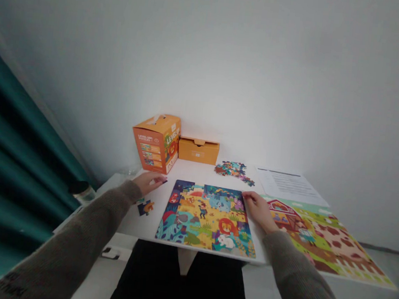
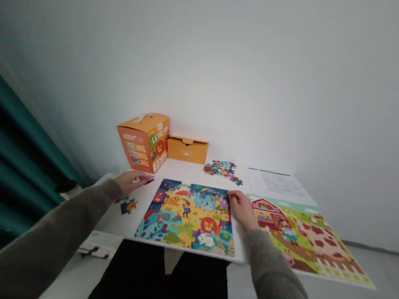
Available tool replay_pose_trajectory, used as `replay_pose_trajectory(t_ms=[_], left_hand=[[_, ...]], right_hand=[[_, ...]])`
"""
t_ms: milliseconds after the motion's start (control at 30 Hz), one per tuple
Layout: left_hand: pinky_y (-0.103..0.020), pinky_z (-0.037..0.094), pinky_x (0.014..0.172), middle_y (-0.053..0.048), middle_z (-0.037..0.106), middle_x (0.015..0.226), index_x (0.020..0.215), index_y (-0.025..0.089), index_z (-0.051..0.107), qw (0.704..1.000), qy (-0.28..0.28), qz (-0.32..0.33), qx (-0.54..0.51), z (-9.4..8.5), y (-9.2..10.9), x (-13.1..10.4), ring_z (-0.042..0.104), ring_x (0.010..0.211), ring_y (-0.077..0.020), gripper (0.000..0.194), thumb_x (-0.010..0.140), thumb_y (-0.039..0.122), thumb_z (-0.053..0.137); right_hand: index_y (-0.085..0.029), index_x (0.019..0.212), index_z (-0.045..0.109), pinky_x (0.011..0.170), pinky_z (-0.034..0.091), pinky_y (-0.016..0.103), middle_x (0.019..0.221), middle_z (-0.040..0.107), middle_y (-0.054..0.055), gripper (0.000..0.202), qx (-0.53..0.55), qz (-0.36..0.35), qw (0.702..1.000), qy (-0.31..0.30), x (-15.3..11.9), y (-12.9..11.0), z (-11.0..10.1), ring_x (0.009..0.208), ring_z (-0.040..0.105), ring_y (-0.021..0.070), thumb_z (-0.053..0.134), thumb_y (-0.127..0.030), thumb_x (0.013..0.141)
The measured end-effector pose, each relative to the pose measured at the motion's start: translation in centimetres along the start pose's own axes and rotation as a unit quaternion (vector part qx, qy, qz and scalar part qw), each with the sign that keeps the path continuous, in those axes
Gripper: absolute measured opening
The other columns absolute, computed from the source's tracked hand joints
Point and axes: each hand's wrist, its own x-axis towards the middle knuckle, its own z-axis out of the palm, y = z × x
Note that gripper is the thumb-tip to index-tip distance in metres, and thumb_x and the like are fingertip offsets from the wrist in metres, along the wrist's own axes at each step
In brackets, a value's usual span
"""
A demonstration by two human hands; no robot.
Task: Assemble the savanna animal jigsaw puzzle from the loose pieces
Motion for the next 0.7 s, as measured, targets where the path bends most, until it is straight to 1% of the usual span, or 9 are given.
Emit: replay_pose_trajectory(t_ms=[100, 167, 267, 333, 400, 500, 567, 633, 700], left_hand=[[-0.034, 0.054, 0.079, -0.005, 0.071, 0.087, 0.093, 0.02, 0.071, 1.0, -0.009, -0.02, 0.008, -1.1, -0.4, -2.2, 0.064, 0.077, -0.0189, 0.03, 0.087, 0.044, 0.054], [-0.032, 0.054, 0.075, -0.004, 0.068, 0.082, 0.094, 0.02, 0.07, 0.999, -0.026, -0.039, 0.013, -1.7, -0.5, -3.7, 0.062, 0.073, -0.0179, 0.03, 0.086, 0.044, 0.055], [-0.032, 0.052, 0.078, -0.003, 0.068, 0.085, 0.1, 0.02, 0.069, 0.995, -0.064, -0.032, 0.066, -1.9, -0.7, -5.9, 0.062, 0.076, -0.0187, 0.031, 0.08, 0.043, 0.062], [-0.035, 0.052, 0.084, -0.005, 0.068, 0.093, 0.103, 0.021, 0.068, 0.987, -0.086, -0.035, 0.131, -1.4, -0.7, -7.1, 0.064, 0.087, -0.0229, 0.037, 0.073, 0.042, 0.071], [-0.039, 0.05, 0.091, -0.009, 0.068, 0.106, 0.107, 0.021, 0.067, 0.978, -0.094, -0.054, 0.179, -0.6, -0.6, -8.2, 0.064, 0.1, -0.0283, 0.044, 0.069, 0.04, 0.076], [-0.043, 0.047, 0.101, -0.014, 0.064, 0.12, 0.107, 0.018, 0.065, 0.976, -0.084, -0.064, 0.188, 0.8, -0.7, -9.1, 0.06, 0.115, -0.032, 0.039, 0.072, 0.033, 0.075], [-0.042, 0.045, 0.105, -0.016, 0.063, 0.12, 0.102, 0.016, 0.064, 0.982, -0.075, -0.053, 0.166, 1.4, -0.8, -9.2, 0.057, 0.119, -0.0311, 0.032, 0.074, 0.029, 0.073], [-0.04, 0.045, 0.106, -0.014, 0.063, 0.115, 0.096, 0.017, 0.064, 0.987, -0.071, -0.041, 0.14, 1.7, -1.0, -9.1, 0.057, 0.119, -0.0293, 0.026, 0.073, 0.024, 0.072], [-0.04, 0.045, 0.106, -0.012, 0.064, 0.112, 0.091, 0.018, 0.063, 0.989, -0.067, -0.036, 0.125, 1.8, -1.1, -8.8, 0.055, 0.119, -0.0286, 0.024, 0.069, 0.021, 0.073]], right_hand=[[-0.02, 0.103, 0.07, 0.09, 0.052, 0.04, 0.105, 0.074, 0.008, 0.031, -0.017, -0.004, 1.0, -0.002, 0.0, 0.1, 0.1, 0.098, 0.068, 0.024, 0.045, -0.034, 0.09], [-0.02, 0.103, 0.07, 0.09, 0.052, 0.04, 0.106, 0.074, 0.008, 0.032, -0.023, -0.008, 1.0, 0.0, 0.0, 0.1, 0.1, 0.099, 0.068, 0.0241, 0.045, -0.034, 0.09], [-0.02, 0.102, 0.071, 0.091, 0.052, 0.04, 0.106, 0.074, 0.008, 0.032, -0.028, -0.014, 1.0, 0.002, 0.0, 0.2, 0.2, 0.099, 0.068, 0.0241, 0.045, -0.033, 0.089], [-0.02, 0.101, 0.071, 0.091, 0.052, 0.04, 0.105, 0.074, 0.008, 0.032, -0.028, -0.013, 1.0, 0.002, 0.0, 0.2, 0.2, 0.099, 0.068, 0.0242, 0.045, -0.034, 0.088], [-0.02, 0.101, 0.071, 0.09, 0.052, 0.04, 0.105, 0.074, 0.008, 0.031, -0.028, -0.007, 1.0, 0.002, 0.1, 0.2, 0.2, 0.099, 0.068, 0.0242, 0.045, -0.034, 0.088], [-0.02, 0.1, 0.071, 0.089, 0.053, 0.039, 0.104, 0.075, 0.009, 0.032, -0.027, 0.001, 1.0, 0.002, 0.1, 0.1, 0.1, 0.098, 0.068, 0.0245, 0.046, -0.034, 0.087], [-0.02, 0.1, 0.071, 0.088, 0.053, 0.039, 0.104, 0.074, 0.009, 0.032, -0.026, 0.002, 1.0, 0.001, 0.0, 0.0, 0.1, 0.097, 0.068, 0.0246, 0.046, -0.033, 0.086], [-0.02, 0.102, 0.071, 0.089, 0.053, 0.04, 0.104, 0.074, 0.009, 0.032, -0.023, 0.0, 1.0, 0.0, 0.0, 0.0, 0.1, 0.097, 0.068, 0.0246, 0.046, -0.033, 0.086], [-0.02, 0.102, 0.071, 0.089, 0.053, 0.04, 0.104, 0.074, 0.008, 0.032, -0.021, 0.0, 1.0, 0.002, -0.1, -0.1, 0.1, 0.097, 0.068, 0.0246, 0.046, -0.033, 0.086]])
